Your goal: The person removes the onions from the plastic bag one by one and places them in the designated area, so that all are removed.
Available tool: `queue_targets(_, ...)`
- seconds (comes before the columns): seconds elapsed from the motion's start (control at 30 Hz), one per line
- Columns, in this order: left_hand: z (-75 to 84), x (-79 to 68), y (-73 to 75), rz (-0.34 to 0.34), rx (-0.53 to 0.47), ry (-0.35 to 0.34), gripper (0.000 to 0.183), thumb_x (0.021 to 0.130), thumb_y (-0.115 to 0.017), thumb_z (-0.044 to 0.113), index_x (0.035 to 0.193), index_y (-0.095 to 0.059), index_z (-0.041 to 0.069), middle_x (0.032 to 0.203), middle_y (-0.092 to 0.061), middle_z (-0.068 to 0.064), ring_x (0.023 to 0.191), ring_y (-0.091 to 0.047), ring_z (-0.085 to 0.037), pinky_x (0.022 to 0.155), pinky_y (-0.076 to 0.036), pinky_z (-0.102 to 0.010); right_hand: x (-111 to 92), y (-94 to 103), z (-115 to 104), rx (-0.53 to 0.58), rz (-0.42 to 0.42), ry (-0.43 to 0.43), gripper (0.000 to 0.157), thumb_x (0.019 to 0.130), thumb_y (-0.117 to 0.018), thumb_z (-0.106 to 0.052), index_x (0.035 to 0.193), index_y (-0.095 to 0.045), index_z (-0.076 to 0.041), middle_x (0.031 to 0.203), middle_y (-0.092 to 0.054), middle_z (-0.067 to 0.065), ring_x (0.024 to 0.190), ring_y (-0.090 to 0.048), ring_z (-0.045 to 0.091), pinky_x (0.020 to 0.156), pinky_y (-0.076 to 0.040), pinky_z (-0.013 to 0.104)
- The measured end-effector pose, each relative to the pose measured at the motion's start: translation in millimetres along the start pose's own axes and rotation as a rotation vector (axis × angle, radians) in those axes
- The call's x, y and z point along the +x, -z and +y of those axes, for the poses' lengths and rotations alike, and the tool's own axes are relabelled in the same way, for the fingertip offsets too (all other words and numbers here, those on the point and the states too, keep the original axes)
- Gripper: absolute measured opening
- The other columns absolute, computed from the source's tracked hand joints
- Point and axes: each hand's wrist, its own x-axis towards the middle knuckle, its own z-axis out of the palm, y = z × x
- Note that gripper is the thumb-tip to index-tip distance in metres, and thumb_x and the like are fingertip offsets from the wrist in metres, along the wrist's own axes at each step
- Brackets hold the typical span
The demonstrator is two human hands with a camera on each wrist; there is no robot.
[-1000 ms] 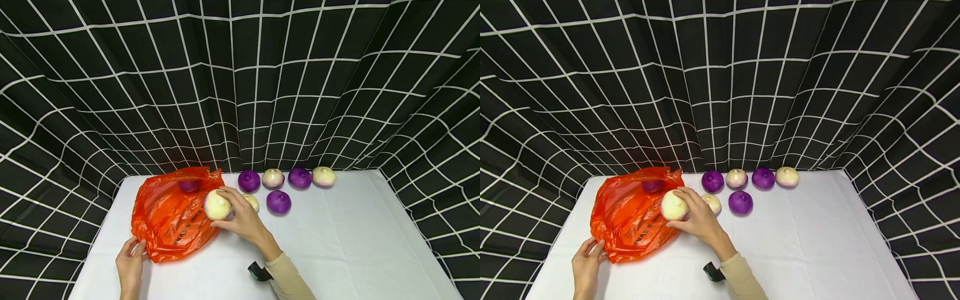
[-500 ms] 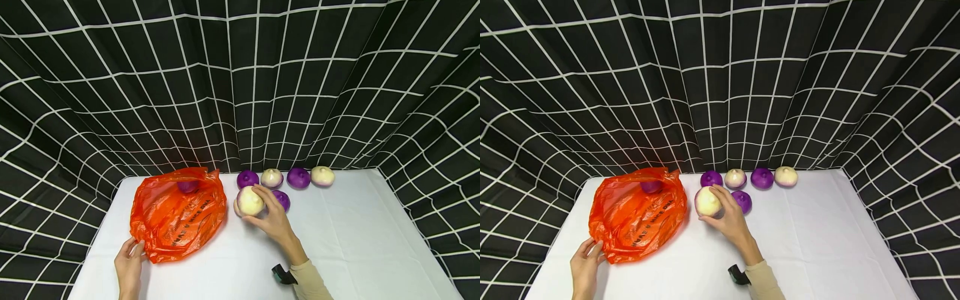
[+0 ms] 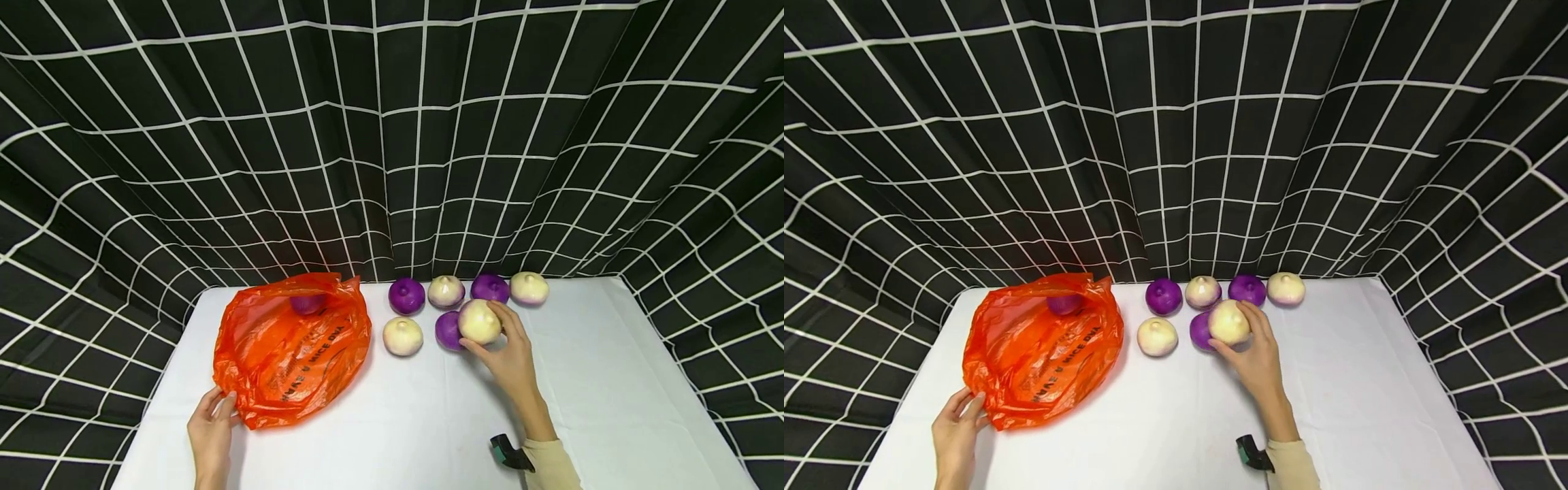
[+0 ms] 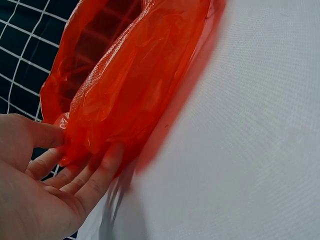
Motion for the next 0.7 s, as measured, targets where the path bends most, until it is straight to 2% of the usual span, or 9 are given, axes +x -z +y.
queue_targets(0.07,-0.5,0.2,0.0,-0.004,0.022,-0.003,0.027,0.096,-0.058,0.003,0.122,-0.057,-0.003,0.084,-0.059,0.025,0.068,-0.06,0.005,0.053,-0.052,-0.015,-1.3,4.9,5.8,-0.01,0.033,-0.056,0.082,0.062,-0.093,-0.008,0.134,-0.055,-0.004,0.135,-0.054,0.012,0.115,-0.052,0.023,0.086,-0.041,0.018)
queue_targets(0.17,-0.8,0.5,0.3,-0.004,0.059,-0.005,0.035,0.097,-0.058,0.005,0.129,-0.053,-0.007,0.084,-0.056,0.027,0.07,-0.058,0.007,0.053,-0.052,-0.015,-3.3,9.6,13.1,-0.06,0.033,-0.094,0.081,0.064,-0.093,-0.01,0.135,-0.054,-0.003,0.135,-0.053,0.013,0.118,-0.052,0.026,0.093,-0.042,0.026)
queue_targets(0.3,-0.7,0.6,-1.2,0.008,0.046,-0.001,0.033,0.096,-0.059,0.004,0.127,-0.055,-0.007,0.083,-0.057,0.026,0.068,-0.058,0.006,0.052,-0.051,-0.015,-4.9,13.4,21.6,-0.113,0.025,-0.121,0.079,0.065,-0.092,-0.013,0.133,-0.053,-0.001,0.134,-0.053,0.018,0.123,-0.051,0.034,0.1,-0.043,0.045)
queue_targets(0.4,-0.7,0.6,-2.4,0.009,0.03,-0.006,0.029,0.095,-0.059,0.003,0.123,-0.056,-0.005,0.083,-0.058,0.025,0.066,-0.059,0.005,0.052,-0.051,-0.015,-4.0,15.3,28.1,-0.129,0.015,-0.164,0.083,0.067,-0.091,-0.014,0.136,-0.049,0.003,0.134,-0.051,0.023,0.123,-0.05,0.04,0.1,-0.042,0.055)
queue_targets(0.57,-1.3,0.4,-2.3,0.007,0.033,-0.009,0.029,0.095,-0.058,0.003,0.123,-0.056,-0.006,0.083,-0.058,0.026,0.066,-0.059,0.005,0.052,-0.051,-0.015,1.0,16.6,39.4,-0.171,-0.045,-0.225,0.084,0.072,-0.088,-0.015,0.14,-0.043,0.006,0.136,-0.047,0.028,0.125,-0.046,0.045,0.102,-0.038,0.06)
queue_targets(0.7,-1.7,0.1,-1.6,0.012,0.043,-0.006,0.032,0.095,-0.058,0.003,0.125,-0.055,-0.007,0.083,-0.057,0.027,0.068,-0.058,0.006,0.052,-0.051,-0.014,2.7,14.7,46.8,-0.205,-0.14,-0.238,0.081,0.076,-0.085,-0.018,0.139,-0.042,0.009,0.134,-0.045,0.031,0.121,-0.047,0.048,0.099,-0.039,0.062)
